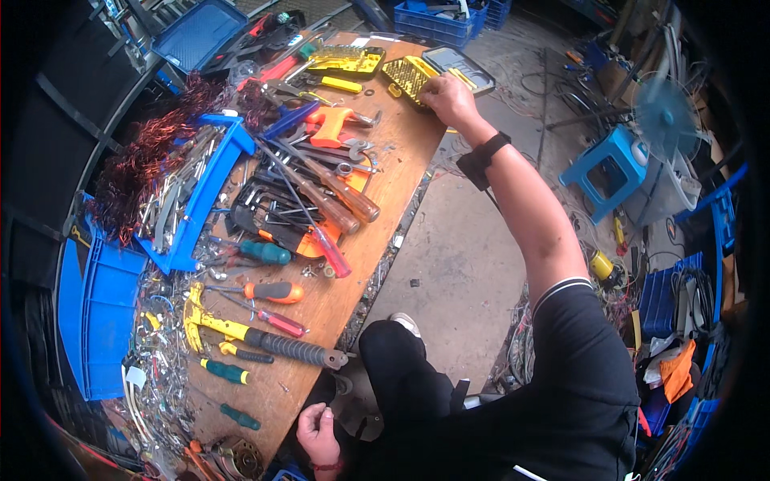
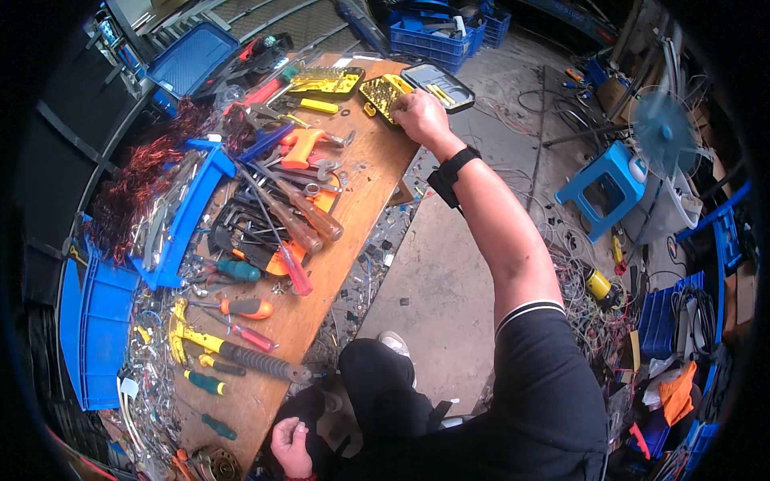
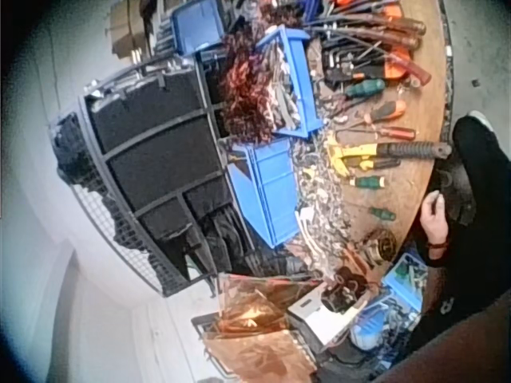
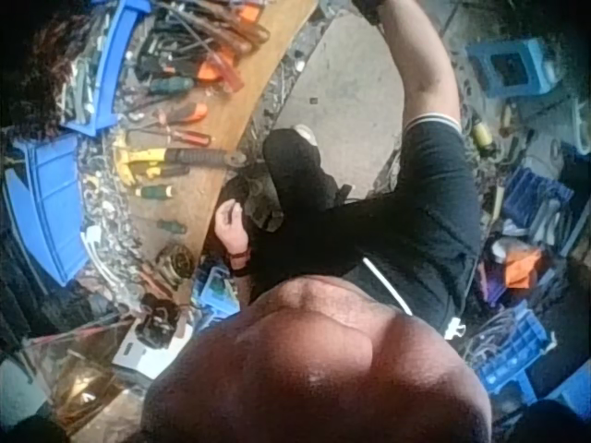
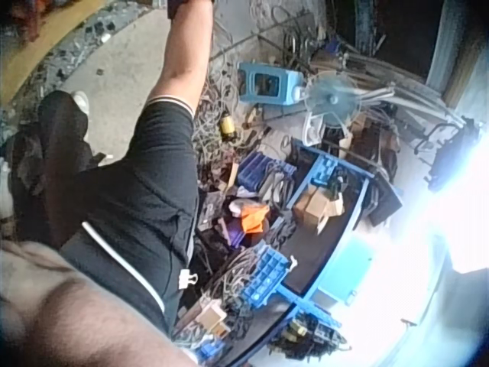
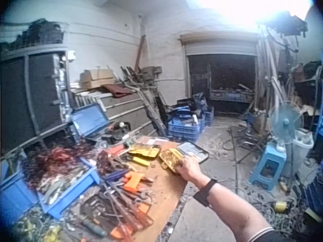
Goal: The recorder uses tools such as a screwdriver and pliers to disassemble or repair components of a small electric motor.
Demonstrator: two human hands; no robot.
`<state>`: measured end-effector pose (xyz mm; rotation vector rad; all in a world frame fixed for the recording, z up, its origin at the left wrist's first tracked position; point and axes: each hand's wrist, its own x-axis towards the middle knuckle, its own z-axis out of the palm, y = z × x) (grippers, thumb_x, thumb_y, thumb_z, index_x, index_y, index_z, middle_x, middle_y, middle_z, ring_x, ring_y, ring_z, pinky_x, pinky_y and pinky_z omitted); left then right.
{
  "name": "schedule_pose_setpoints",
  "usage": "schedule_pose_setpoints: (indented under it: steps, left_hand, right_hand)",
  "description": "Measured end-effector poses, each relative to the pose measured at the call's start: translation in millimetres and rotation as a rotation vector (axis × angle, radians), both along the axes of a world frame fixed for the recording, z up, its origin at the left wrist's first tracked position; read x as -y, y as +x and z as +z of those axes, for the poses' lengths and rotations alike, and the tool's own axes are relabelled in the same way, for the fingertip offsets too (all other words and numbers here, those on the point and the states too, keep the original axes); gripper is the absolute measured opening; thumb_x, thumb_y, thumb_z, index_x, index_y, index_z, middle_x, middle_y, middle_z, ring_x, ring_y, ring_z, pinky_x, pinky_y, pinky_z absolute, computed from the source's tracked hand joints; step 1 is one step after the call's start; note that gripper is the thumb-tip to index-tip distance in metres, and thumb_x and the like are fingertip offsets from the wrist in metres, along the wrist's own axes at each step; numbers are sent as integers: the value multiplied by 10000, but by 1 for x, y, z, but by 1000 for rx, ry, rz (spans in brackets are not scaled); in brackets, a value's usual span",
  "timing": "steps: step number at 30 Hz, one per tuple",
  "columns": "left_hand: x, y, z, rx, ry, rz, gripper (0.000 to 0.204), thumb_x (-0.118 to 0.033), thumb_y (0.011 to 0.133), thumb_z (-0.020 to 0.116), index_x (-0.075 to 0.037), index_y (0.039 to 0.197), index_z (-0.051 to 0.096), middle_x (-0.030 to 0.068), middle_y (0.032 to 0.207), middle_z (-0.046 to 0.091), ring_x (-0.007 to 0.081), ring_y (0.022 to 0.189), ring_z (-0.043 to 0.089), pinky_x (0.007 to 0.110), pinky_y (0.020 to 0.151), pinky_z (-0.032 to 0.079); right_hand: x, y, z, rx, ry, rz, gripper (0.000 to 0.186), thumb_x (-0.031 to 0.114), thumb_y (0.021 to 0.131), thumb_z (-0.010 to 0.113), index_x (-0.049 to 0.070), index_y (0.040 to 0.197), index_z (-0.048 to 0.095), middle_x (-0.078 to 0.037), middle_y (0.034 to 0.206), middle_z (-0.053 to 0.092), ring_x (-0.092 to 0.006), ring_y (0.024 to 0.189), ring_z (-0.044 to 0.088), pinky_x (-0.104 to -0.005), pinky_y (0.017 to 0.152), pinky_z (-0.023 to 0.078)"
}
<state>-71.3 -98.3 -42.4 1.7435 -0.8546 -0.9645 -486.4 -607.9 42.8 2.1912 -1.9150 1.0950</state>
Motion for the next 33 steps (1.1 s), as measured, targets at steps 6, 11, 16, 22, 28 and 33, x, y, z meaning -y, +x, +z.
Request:
schedule_pose_setpoints:
  steps: [6, 11, 16, 22, 28, 33]
  left_hand:
    - [-1, 2, -5, -35, -13, 14, 161, 18, 889, 671, 22, 1049, 647, 26, 909, 652, 89, 792, 595, 240, 725, 501]
    - [-3, 3, -9, -35, -21, 14, 155, 16, 888, 674, 20, 1040, 649, 25, 913, 653, 86, 796, 594, 236, 729, 500]
    - [-4, 2, -7, -39, -16, 19, 149, 12, 888, 680, 21, 1034, 652, 24, 915, 657, 85, 806, 595, 235, 742, 500]
    - [-5, 2, -5, -38, -30, 12, 148, 2, 889, 686, 23, 1032, 656, 32, 928, 664, 92, 825, 601, 240, 761, 503]
    - [-5, 0, 0, 32, -9, 4, 150, -4, 889, 692, 22, 1032, 656, 34, 927, 666, 94, 825, 602, 246, 767, 504]
    - [-7, 3, -8, -21, -18, 19, 153, -6, 888, 693, 20, 1033, 656, 36, 929, 667, 98, 832, 609, 250, 774, 507]
  right_hand:
    - [3, -1, -1, -16, 52, -9, 194, 268, 789, 698, 133, 910, 769, -144, 967, 655, -333, 969, 634, -446, 859, 503]
    - [8, -1, -1, -29, 68, -22, 191, 271, 793, 691, 141, 909, 769, -135, 978, 654, -329, 980, 633, -446, 864, 501]
    - [6, -3, 2, -22, 111, 5, 197, 279, 790, 691, 143, 909, 769, -136, 981, 658, -331, 974, 635, -444, 862, 501]
    - [5, -3, 4, -41, 111, 12, 201, 281, 793, 691, 136, 912, 766, -142, 973, 664, -334, 962, 641, -442, 854, 502]
    - [7, -1, 4, -50, 113, -42, 209, 281, 791, 696, 111, 896, 757, -147, 983, 664, -335, 970, 640, -443, 858, 506]
    - [8, 6, -1, -33, 5, -63, 193, 245, 792, 688, 91, 889, 753, -143, 978, 674, -341, 963, 649, -442, 858, 510]
